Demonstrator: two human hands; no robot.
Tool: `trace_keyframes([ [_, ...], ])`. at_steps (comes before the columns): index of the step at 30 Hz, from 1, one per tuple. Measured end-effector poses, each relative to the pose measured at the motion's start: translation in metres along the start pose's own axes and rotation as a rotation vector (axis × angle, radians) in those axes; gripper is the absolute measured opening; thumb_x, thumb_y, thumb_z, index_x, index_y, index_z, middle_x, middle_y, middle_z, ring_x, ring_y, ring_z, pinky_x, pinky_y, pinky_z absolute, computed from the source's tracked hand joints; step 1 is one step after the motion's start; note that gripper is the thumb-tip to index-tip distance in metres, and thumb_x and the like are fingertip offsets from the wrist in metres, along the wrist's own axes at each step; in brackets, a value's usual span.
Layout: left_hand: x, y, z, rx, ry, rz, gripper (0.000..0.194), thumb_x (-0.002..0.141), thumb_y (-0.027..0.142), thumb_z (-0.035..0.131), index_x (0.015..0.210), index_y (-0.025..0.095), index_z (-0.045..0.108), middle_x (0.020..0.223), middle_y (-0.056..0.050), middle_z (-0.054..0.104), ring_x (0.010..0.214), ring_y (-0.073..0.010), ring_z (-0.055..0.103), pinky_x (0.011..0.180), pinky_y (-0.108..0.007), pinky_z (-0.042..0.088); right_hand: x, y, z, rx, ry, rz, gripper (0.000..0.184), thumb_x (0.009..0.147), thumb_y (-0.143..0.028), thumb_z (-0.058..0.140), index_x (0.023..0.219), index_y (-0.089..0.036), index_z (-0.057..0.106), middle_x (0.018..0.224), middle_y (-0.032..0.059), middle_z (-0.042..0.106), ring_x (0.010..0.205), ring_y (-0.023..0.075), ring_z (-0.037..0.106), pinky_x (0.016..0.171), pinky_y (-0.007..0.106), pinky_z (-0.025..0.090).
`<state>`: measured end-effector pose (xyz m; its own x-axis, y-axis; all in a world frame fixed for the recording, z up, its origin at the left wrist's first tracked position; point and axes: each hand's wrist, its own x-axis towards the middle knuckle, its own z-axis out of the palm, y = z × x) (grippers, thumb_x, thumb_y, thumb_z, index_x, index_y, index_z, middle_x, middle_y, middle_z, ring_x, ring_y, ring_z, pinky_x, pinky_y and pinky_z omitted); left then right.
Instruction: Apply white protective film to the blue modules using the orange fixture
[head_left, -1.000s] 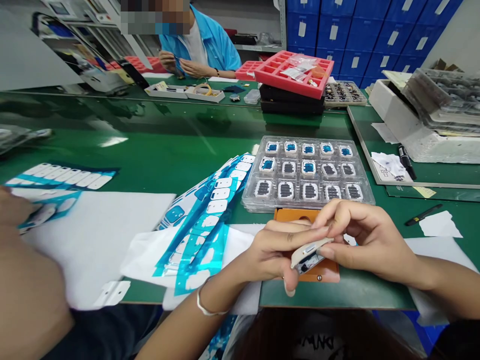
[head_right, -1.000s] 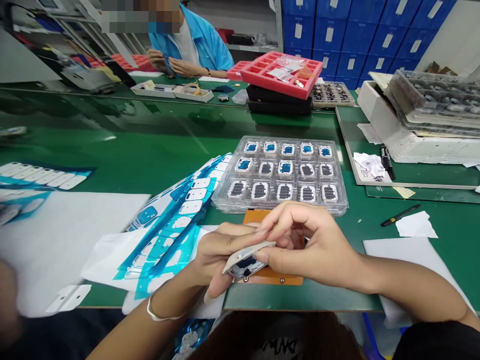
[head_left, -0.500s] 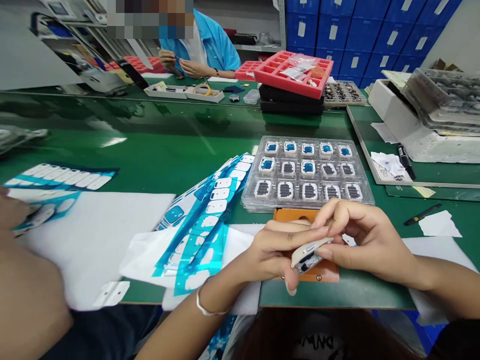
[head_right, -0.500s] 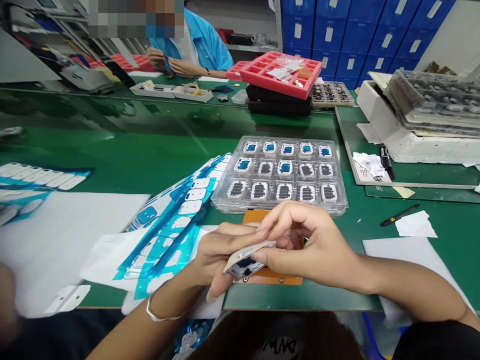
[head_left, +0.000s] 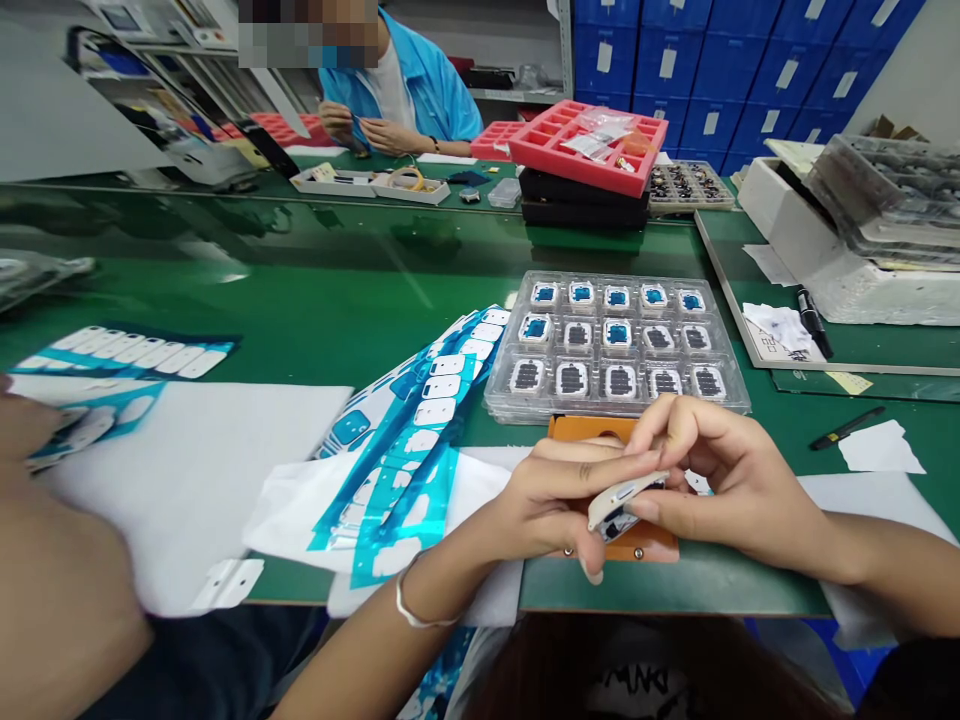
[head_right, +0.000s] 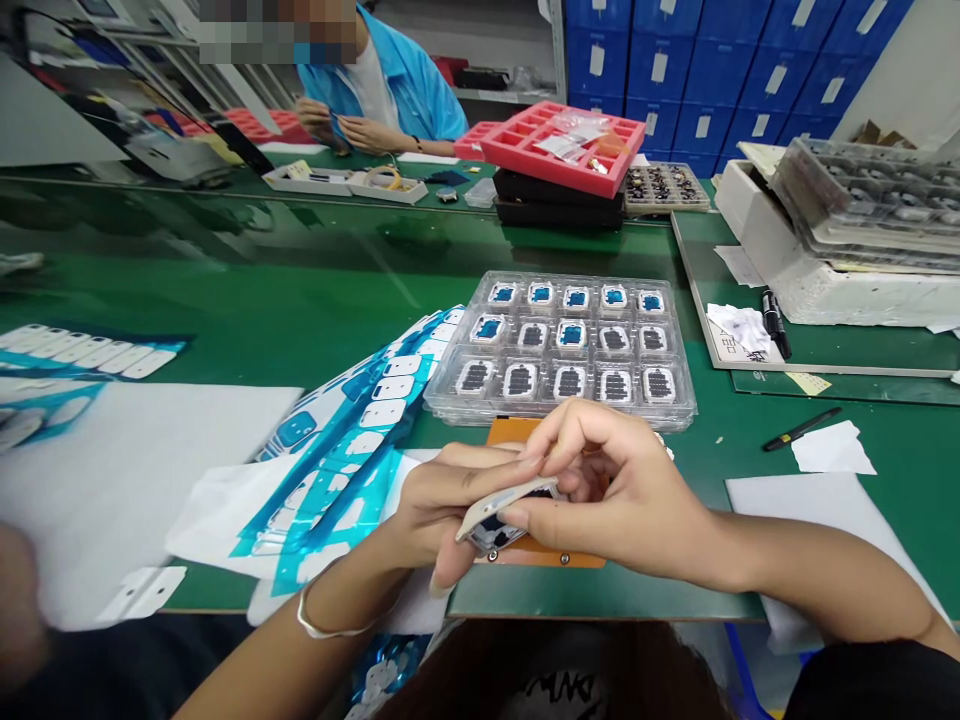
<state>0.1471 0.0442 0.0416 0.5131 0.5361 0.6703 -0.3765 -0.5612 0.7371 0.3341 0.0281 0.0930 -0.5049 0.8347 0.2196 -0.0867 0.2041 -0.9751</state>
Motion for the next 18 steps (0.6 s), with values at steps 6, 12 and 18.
trace_keyframes([
  [6,0.0004,-0.0016,0.0008,-0.026,-0.006,0.008,0.059,0.084,0.047,0.066,0.14,0.031,0.054,0.119,-0.01,0.074,0.11,-0.0205,0.071,0.094,-0.028,0.057,-0.0024,0.0012,0.0028,0.003,0.019,-0.016,0.035,0.076,-0.018,0.081,0.073,-0.021,0.046,0.09,-0.0006,0.059,0.053,0.0053,0.041,0.045,0.02,0.039],
  [12,0.0016,-0.0011,0.0011,-0.035,-0.014,0.009,0.059,0.084,0.046,0.067,0.14,0.032,0.053,0.117,-0.009,0.075,0.107,-0.0202,0.072,0.093,-0.029,0.057,-0.0029,0.0023,0.0048,0.033,0.031,-0.016,0.037,0.076,-0.015,0.081,0.074,-0.021,0.045,0.089,-0.0023,0.059,0.054,0.0049,0.041,0.046,0.018,0.043],
  [18,0.0026,-0.001,0.0022,-0.008,-0.007,0.008,0.066,0.077,0.044,0.073,0.139,0.029,0.055,0.113,-0.01,0.076,0.104,-0.0212,0.072,0.092,-0.029,0.058,-0.003,0.0025,0.0064,-0.003,0.029,-0.028,0.039,0.075,-0.015,0.082,0.075,-0.022,0.043,0.09,-0.0018,0.058,0.06,0.0067,0.048,0.047,0.018,0.044],
])
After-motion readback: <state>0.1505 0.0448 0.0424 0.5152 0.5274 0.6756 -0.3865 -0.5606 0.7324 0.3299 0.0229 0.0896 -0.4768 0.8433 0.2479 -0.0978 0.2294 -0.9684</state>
